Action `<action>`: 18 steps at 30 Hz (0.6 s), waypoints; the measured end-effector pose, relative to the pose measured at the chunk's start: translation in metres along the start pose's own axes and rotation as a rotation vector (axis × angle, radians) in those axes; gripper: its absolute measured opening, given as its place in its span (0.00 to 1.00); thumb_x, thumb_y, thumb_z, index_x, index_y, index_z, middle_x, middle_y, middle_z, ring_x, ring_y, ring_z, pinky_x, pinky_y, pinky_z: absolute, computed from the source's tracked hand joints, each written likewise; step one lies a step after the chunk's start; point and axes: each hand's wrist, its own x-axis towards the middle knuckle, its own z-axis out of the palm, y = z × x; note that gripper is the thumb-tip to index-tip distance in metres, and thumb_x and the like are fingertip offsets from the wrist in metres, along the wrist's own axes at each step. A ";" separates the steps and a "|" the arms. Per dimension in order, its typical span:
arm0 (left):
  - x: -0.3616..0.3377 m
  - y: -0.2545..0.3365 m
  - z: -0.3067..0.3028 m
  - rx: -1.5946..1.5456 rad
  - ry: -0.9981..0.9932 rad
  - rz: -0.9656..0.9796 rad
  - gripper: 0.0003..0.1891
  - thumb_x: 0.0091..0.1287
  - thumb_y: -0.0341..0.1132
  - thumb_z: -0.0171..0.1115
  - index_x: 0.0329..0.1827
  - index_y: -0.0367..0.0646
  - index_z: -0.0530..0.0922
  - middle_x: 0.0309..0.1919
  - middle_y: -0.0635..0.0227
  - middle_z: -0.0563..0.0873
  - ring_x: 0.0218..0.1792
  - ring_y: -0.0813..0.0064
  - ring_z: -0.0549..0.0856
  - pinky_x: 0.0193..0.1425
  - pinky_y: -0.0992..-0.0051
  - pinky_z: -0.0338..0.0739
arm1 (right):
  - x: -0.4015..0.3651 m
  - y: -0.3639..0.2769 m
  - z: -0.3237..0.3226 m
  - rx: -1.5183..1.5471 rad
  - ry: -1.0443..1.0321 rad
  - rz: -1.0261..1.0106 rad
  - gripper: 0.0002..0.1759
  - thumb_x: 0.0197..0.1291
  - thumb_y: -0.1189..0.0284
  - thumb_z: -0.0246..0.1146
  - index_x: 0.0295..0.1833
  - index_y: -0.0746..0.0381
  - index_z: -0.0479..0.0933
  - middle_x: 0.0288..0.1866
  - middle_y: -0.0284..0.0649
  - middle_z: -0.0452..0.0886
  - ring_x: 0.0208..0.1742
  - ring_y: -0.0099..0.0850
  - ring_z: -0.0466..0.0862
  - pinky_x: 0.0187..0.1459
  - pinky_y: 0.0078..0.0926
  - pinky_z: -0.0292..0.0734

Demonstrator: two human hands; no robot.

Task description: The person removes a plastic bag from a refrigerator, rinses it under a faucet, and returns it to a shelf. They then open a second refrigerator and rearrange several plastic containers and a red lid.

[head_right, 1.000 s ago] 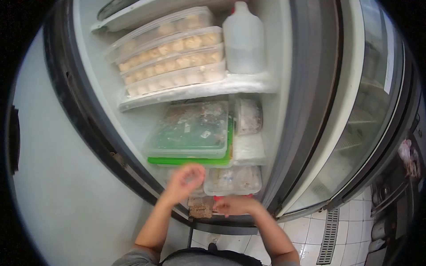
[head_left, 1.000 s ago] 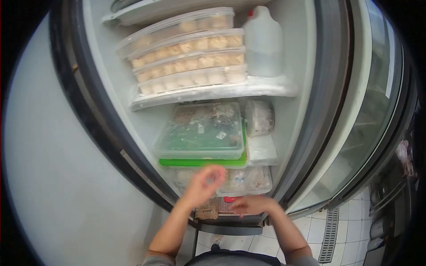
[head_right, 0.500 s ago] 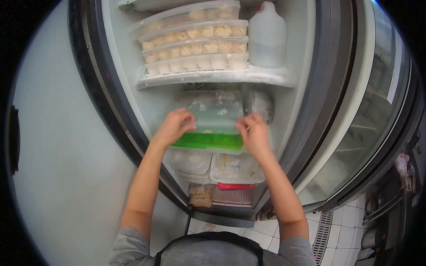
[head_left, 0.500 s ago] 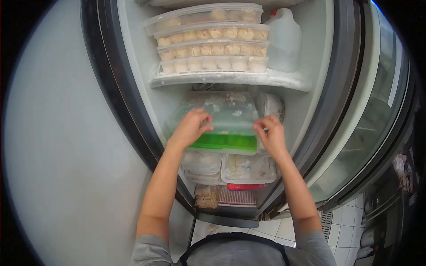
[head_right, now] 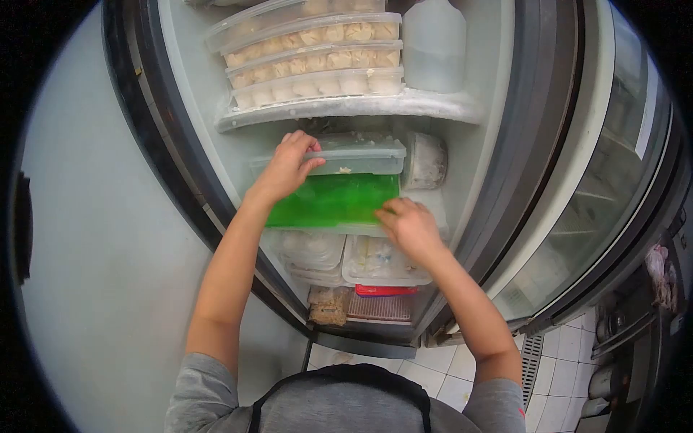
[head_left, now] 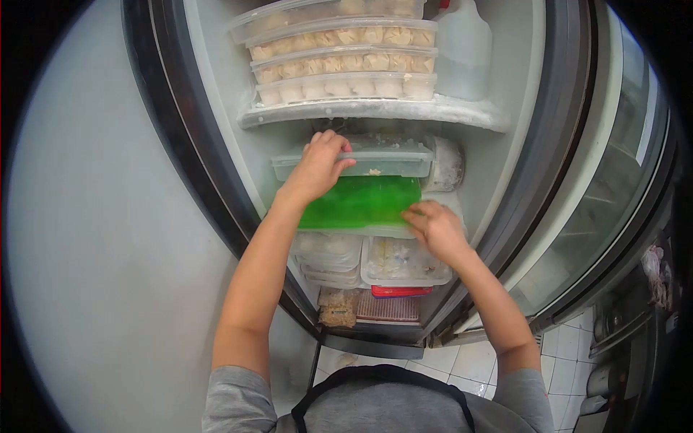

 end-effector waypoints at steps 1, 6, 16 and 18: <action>0.003 -0.002 0.000 0.011 -0.001 0.000 0.12 0.57 0.33 0.66 0.40 0.39 0.75 0.37 0.58 0.77 0.43 0.57 0.75 0.49 0.65 0.70 | 0.006 0.008 0.002 -0.008 0.076 0.023 0.14 0.49 0.71 0.67 0.44 0.59 0.80 0.42 0.39 0.80 0.40 0.39 0.81 0.35 0.34 0.78; 0.019 -0.017 -0.007 0.024 -0.017 -0.031 0.13 0.60 0.35 0.64 0.41 0.35 0.76 0.38 0.53 0.81 0.43 0.55 0.78 0.49 0.65 0.72 | 0.056 0.027 -0.012 -0.110 0.333 0.132 0.07 0.51 0.70 0.66 0.36 0.57 0.80 0.29 0.35 0.77 0.33 0.35 0.79 0.29 0.33 0.75; 0.020 -0.017 -0.001 0.063 0.079 -0.038 0.13 0.62 0.35 0.62 0.44 0.35 0.75 0.42 0.54 0.80 0.46 0.54 0.76 0.50 0.63 0.69 | 0.069 0.031 -0.019 -0.233 0.414 0.080 0.06 0.49 0.71 0.66 0.34 0.56 0.78 0.28 0.33 0.74 0.32 0.33 0.78 0.28 0.31 0.75; 0.007 -0.008 0.002 0.049 0.073 -0.047 0.12 0.61 0.34 0.62 0.43 0.38 0.74 0.42 0.57 0.77 0.48 0.55 0.73 0.51 0.61 0.65 | 0.054 0.029 -0.007 -0.213 0.403 0.086 0.07 0.47 0.72 0.66 0.35 0.56 0.78 0.29 0.33 0.74 0.32 0.33 0.78 0.28 0.31 0.75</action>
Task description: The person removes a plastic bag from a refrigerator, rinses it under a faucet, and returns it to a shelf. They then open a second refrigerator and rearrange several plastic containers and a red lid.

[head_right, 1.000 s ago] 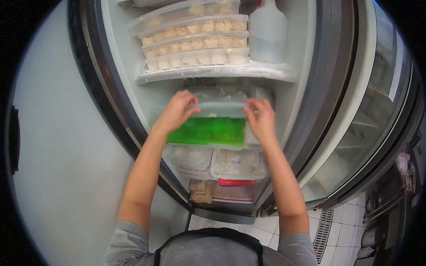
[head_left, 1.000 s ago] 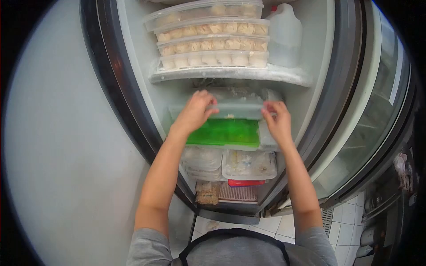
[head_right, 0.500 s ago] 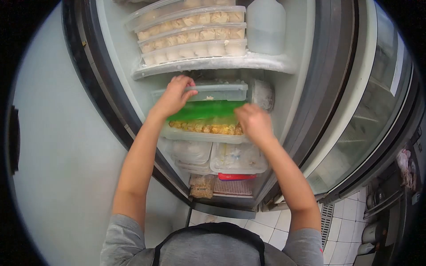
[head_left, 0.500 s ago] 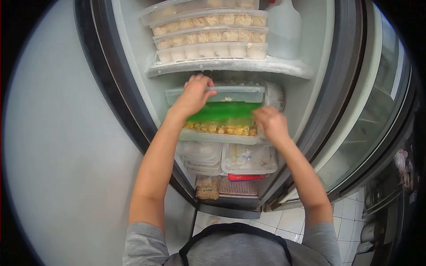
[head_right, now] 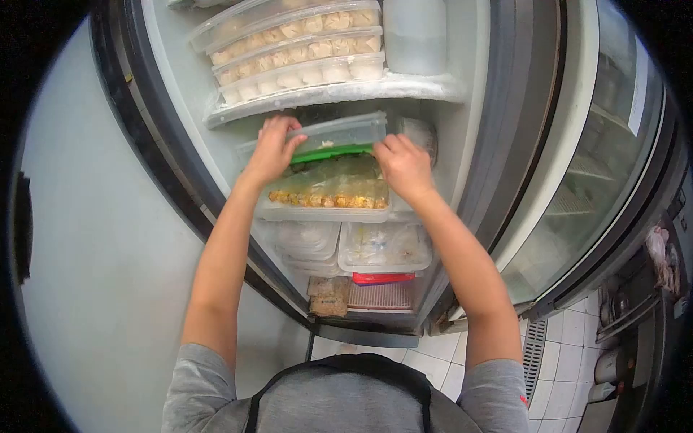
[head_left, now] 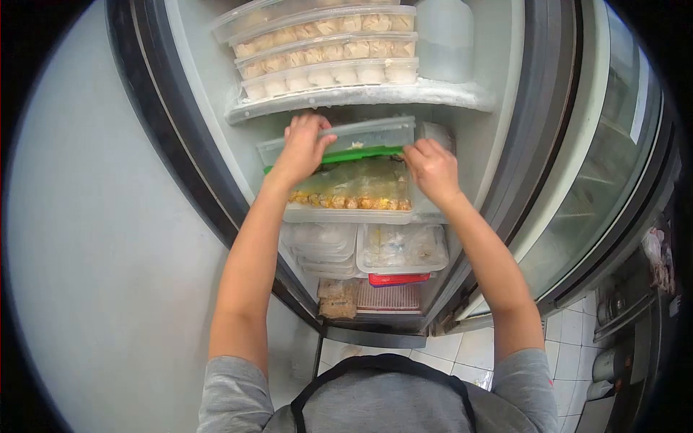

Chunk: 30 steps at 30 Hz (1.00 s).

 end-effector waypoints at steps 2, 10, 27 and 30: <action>-0.018 0.005 0.006 -0.014 0.028 0.024 0.11 0.60 0.33 0.62 0.42 0.40 0.73 0.41 0.59 0.75 0.46 0.57 0.72 0.49 0.63 0.64 | -0.017 -0.005 0.002 0.019 -0.025 -0.001 0.08 0.46 0.72 0.66 0.35 0.56 0.78 0.29 0.33 0.73 0.32 0.33 0.77 0.29 0.31 0.75; -0.082 -0.003 0.041 0.021 0.123 0.041 0.14 0.57 0.32 0.65 0.42 0.41 0.71 0.42 0.62 0.74 0.44 0.59 0.72 0.47 0.65 0.63 | -0.061 -0.015 0.002 0.333 -0.208 0.133 0.08 0.49 0.71 0.68 0.35 0.61 0.82 0.36 0.35 0.78 0.39 0.34 0.79 0.37 0.31 0.76; -0.065 0.011 0.020 -0.028 0.072 0.058 0.13 0.57 0.32 0.65 0.43 0.43 0.72 0.43 0.63 0.73 0.46 0.60 0.71 0.50 0.64 0.62 | -0.012 0.021 0.031 1.429 -0.713 1.368 0.28 0.61 0.48 0.57 0.56 0.59 0.67 0.37 0.37 0.80 0.31 0.25 0.81 0.21 0.21 0.72; -0.072 0.017 0.020 -0.021 0.247 0.011 0.14 0.57 0.31 0.65 0.44 0.43 0.72 0.45 0.61 0.73 0.48 0.58 0.71 0.53 0.62 0.61 | -0.010 0.019 0.048 1.600 -0.549 1.450 0.23 0.61 0.56 0.56 0.53 0.62 0.69 0.43 0.45 0.79 0.34 0.34 0.82 0.25 0.27 0.80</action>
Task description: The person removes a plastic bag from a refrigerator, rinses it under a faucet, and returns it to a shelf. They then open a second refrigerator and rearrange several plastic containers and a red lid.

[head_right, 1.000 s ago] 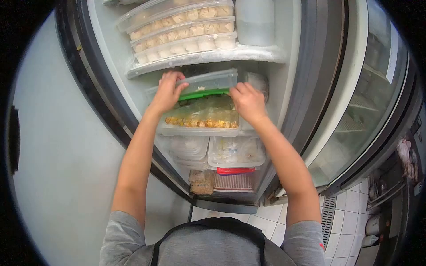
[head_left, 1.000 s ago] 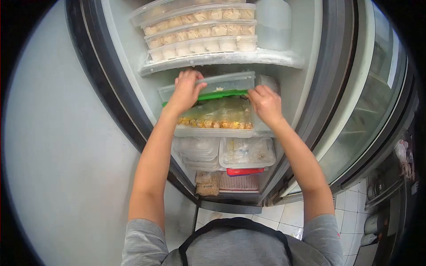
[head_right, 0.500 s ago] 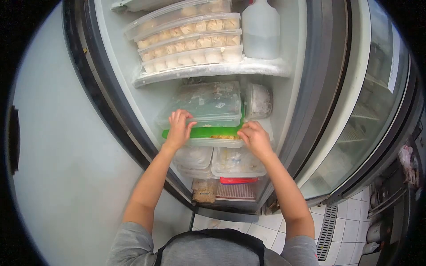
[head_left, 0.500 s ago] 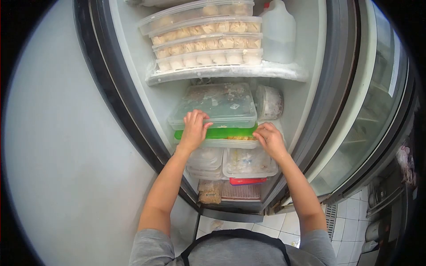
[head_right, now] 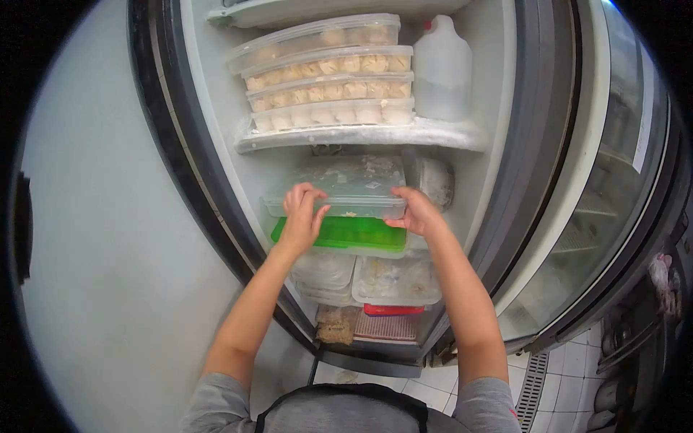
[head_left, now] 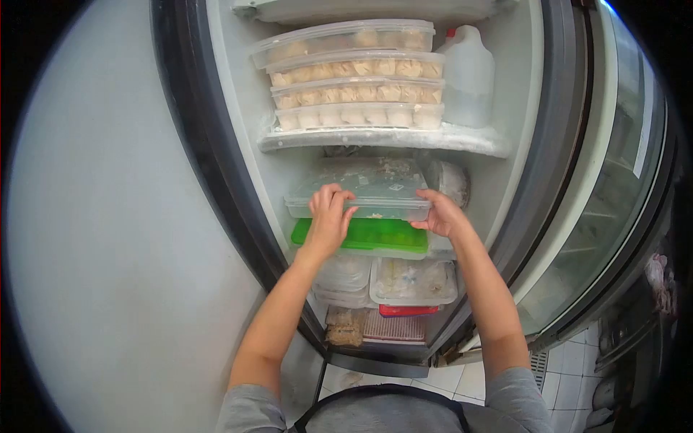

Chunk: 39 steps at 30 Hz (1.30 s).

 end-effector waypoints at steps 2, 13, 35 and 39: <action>-0.017 0.012 0.003 0.001 0.112 -0.012 0.16 0.57 0.32 0.65 0.46 0.43 0.73 0.47 0.60 0.73 0.50 0.58 0.70 0.55 0.61 0.60 | 0.005 -0.004 0.003 0.110 0.029 -0.047 0.21 0.61 0.59 0.56 0.52 0.64 0.69 0.44 0.47 0.78 0.35 0.37 0.82 0.28 0.31 0.82; -0.064 -0.012 0.009 0.050 -0.171 -0.147 0.10 0.57 0.39 0.64 0.43 0.56 0.84 0.41 0.71 0.73 0.47 0.67 0.69 0.52 0.65 0.57 | 0.007 -0.026 0.006 0.379 0.075 -0.097 0.18 0.58 0.63 0.55 0.48 0.66 0.70 0.42 0.48 0.77 0.37 0.42 0.81 0.30 0.36 0.84; -0.050 -0.005 0.004 -0.151 -0.298 -0.067 0.08 0.59 0.37 0.65 0.38 0.46 0.80 0.36 0.68 0.78 0.43 0.66 0.74 0.49 0.69 0.63 | -0.012 0.012 -0.002 0.189 0.080 -0.165 0.20 0.59 0.63 0.56 0.52 0.64 0.67 0.45 0.48 0.76 0.36 0.40 0.82 0.25 0.33 0.84; -0.081 0.018 -0.016 -0.432 -0.318 -0.274 0.08 0.59 0.28 0.62 0.42 0.43 0.80 0.42 0.62 0.80 0.56 0.62 0.74 0.60 0.64 0.65 | -0.020 0.015 0.006 0.102 0.067 -0.198 0.23 0.60 0.62 0.56 0.56 0.64 0.66 0.45 0.46 0.76 0.38 0.39 0.82 0.24 0.30 0.84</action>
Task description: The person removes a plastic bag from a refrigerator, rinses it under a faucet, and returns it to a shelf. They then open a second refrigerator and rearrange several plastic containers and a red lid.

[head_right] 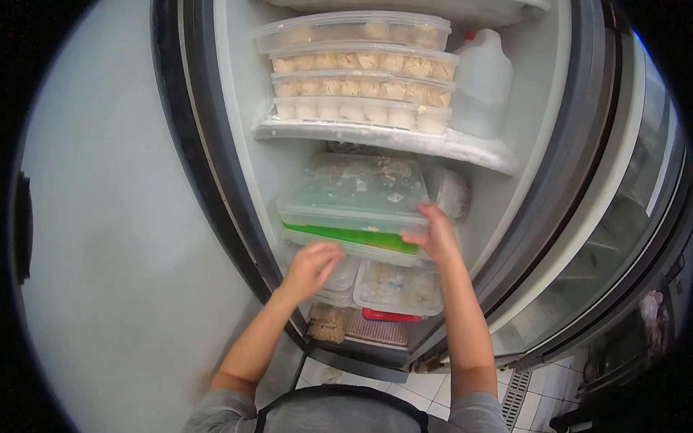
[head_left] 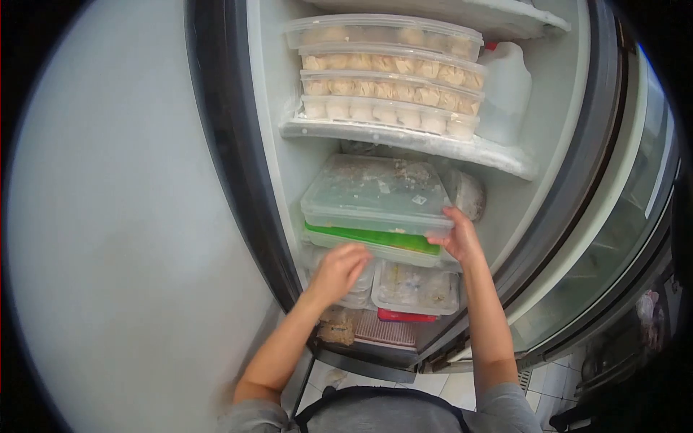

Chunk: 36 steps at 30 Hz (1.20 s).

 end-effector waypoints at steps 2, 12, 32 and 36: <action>-0.007 0.014 -0.011 0.087 0.264 0.035 0.13 0.59 0.28 0.62 0.47 0.39 0.78 0.45 0.58 0.80 0.58 0.60 0.74 0.63 0.64 0.65 | 0.003 0.005 -0.010 -0.309 0.082 -0.039 0.25 0.60 0.61 0.56 0.58 0.66 0.68 0.47 0.48 0.76 0.39 0.41 0.81 0.28 0.34 0.83; 0.004 -0.045 -0.030 -0.106 0.585 -0.460 0.27 0.65 0.35 0.58 0.63 0.28 0.65 0.63 0.50 0.68 0.64 0.59 0.69 0.59 0.70 0.71 | -0.034 -0.011 0.016 -1.310 0.056 -0.456 0.34 0.57 0.50 0.61 0.60 0.66 0.72 0.55 0.58 0.75 0.58 0.49 0.74 0.58 0.39 0.68; 0.122 0.024 -0.069 -0.317 0.239 -0.267 0.32 0.58 0.26 0.52 0.69 0.38 0.61 0.69 0.58 0.64 0.72 0.64 0.57 0.73 0.72 0.51 | -0.018 -0.034 0.026 -1.173 0.337 -0.916 0.19 0.59 0.59 0.62 0.45 0.65 0.78 0.42 0.51 0.81 0.44 0.48 0.81 0.46 0.35 0.74; 0.101 0.007 -0.057 0.055 0.191 -0.073 0.30 0.60 0.31 0.58 0.68 0.47 0.64 0.64 0.63 0.69 0.68 0.65 0.63 0.71 0.57 0.49 | -0.017 -0.046 0.027 -1.184 0.306 -0.914 0.19 0.59 0.60 0.63 0.43 0.66 0.78 0.42 0.50 0.81 0.43 0.45 0.81 0.43 0.33 0.75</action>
